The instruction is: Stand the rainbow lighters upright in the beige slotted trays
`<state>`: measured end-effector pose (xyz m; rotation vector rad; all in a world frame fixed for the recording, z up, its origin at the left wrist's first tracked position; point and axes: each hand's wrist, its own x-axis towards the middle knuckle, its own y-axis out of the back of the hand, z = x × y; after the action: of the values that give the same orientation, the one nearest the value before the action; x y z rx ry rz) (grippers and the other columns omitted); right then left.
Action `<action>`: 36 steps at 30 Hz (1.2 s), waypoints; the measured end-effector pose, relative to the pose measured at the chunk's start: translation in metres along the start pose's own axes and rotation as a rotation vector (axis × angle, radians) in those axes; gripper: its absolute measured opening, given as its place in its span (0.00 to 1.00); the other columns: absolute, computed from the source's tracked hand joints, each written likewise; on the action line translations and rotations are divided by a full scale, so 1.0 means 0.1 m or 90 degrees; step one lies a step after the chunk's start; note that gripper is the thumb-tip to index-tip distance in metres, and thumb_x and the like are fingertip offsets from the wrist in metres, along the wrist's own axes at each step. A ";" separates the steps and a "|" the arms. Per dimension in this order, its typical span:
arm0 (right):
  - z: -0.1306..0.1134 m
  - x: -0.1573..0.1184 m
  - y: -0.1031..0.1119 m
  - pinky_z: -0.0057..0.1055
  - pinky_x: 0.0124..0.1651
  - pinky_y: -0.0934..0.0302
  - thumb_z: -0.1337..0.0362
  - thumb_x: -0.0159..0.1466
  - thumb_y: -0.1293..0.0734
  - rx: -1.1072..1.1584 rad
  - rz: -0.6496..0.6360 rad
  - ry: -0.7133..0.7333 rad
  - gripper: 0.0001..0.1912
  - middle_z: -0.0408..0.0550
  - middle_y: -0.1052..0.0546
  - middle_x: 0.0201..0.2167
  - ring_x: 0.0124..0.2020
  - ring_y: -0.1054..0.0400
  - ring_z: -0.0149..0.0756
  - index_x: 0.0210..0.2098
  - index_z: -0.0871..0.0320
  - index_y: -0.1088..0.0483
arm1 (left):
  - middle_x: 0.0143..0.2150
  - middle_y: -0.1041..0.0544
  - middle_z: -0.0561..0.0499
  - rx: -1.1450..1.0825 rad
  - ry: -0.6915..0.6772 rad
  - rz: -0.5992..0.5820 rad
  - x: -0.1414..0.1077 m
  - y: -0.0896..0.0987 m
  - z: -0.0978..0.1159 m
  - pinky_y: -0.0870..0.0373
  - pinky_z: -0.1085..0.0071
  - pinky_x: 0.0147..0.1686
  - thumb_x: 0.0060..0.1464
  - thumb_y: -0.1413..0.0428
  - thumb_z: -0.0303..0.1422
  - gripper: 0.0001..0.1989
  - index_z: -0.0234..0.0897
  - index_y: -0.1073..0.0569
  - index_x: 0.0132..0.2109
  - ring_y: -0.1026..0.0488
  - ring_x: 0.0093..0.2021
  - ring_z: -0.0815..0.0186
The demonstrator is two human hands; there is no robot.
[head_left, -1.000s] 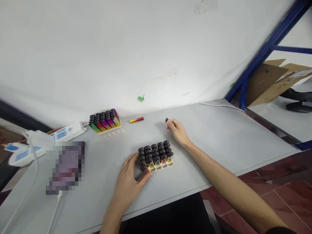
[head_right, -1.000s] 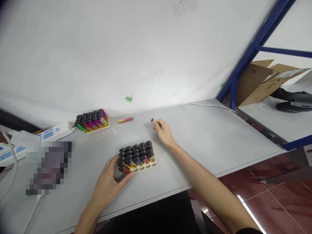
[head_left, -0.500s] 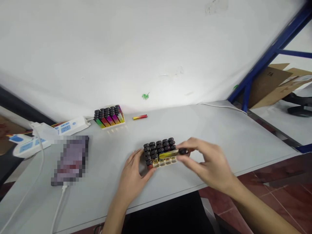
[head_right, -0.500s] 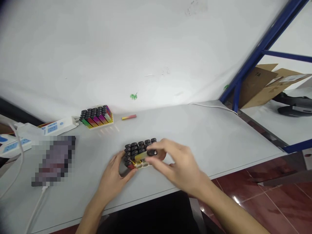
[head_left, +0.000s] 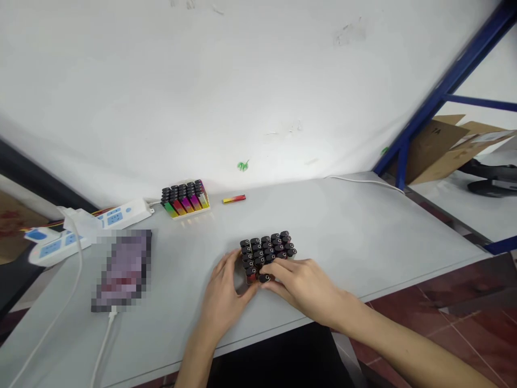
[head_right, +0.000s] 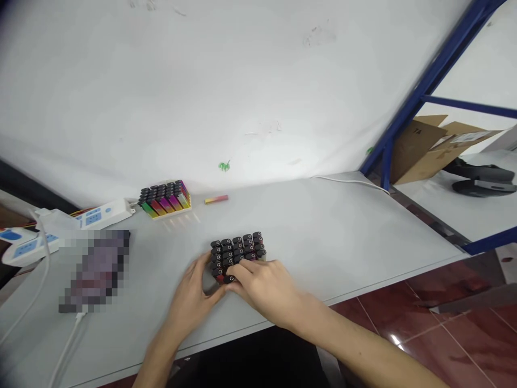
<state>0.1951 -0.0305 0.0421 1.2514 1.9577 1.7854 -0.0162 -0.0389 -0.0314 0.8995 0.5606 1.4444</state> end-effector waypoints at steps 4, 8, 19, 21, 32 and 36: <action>-0.01 0.03 -0.03 0.32 0.23 0.47 0.59 0.72 0.39 -0.054 0.055 0.009 0.11 0.42 0.23 0.28 0.24 0.28 0.33 0.44 0.58 0.28 | 0.62 0.29 0.42 -0.002 -0.008 0.017 -0.01 -0.02 -0.01 0.33 0.47 0.60 0.56 0.41 0.43 0.33 0.41 0.41 0.65 0.34 0.65 0.48; 0.04 0.12 0.07 0.29 0.25 0.46 0.55 0.71 0.38 -0.004 0.102 -0.008 0.15 0.42 0.21 0.28 0.24 0.28 0.30 0.44 0.59 0.27 | 0.63 0.29 0.42 0.012 -0.021 0.029 -0.02 -0.03 -0.03 0.32 0.47 0.60 0.57 0.42 0.44 0.33 0.41 0.41 0.66 0.35 0.65 0.48; 1.12 1.46 -0.18 0.33 0.40 0.40 0.55 0.71 0.41 0.008 -0.100 -0.212 0.17 0.50 0.21 0.43 0.41 0.27 0.40 0.53 0.54 0.29 | 0.63 0.29 0.41 0.030 -0.033 0.034 -0.01 -0.04 -0.04 0.32 0.47 0.60 0.57 0.41 0.44 0.34 0.40 0.42 0.66 0.34 0.64 0.48; 1.25 1.64 -0.40 0.37 0.48 0.40 0.56 0.70 0.40 -0.022 -0.140 -0.182 0.22 0.56 0.26 0.52 0.48 0.29 0.44 0.61 0.55 0.34 | 0.63 0.29 0.41 0.034 -0.036 0.036 -0.02 -0.06 -0.05 0.32 0.46 0.60 0.57 0.41 0.43 0.34 0.40 0.43 0.66 0.33 0.64 0.48; 1.38 1.43 -0.69 0.41 0.57 0.44 0.58 0.70 0.39 0.111 0.050 -0.186 0.13 0.55 0.26 0.46 0.50 0.34 0.43 0.42 0.60 0.26 | 0.63 0.29 0.41 0.031 -0.045 0.033 -0.03 -0.05 -0.05 0.33 0.46 0.61 0.58 0.42 0.43 0.34 0.41 0.43 0.66 0.34 0.65 0.48; 1.38 1.02 -0.52 0.37 0.47 0.36 0.51 0.67 0.37 0.480 0.234 -0.302 0.14 0.47 0.23 0.37 0.40 0.29 0.36 0.39 0.55 0.33 | 0.63 0.29 0.41 0.028 -0.039 0.038 -0.02 -0.04 -0.04 0.32 0.47 0.60 0.57 0.42 0.44 0.33 0.41 0.42 0.66 0.33 0.64 0.49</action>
<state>0.1994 0.1436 -0.0001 2.1276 2.2509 0.6923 -0.0174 -0.0397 -0.0371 0.9998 0.5250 1.4578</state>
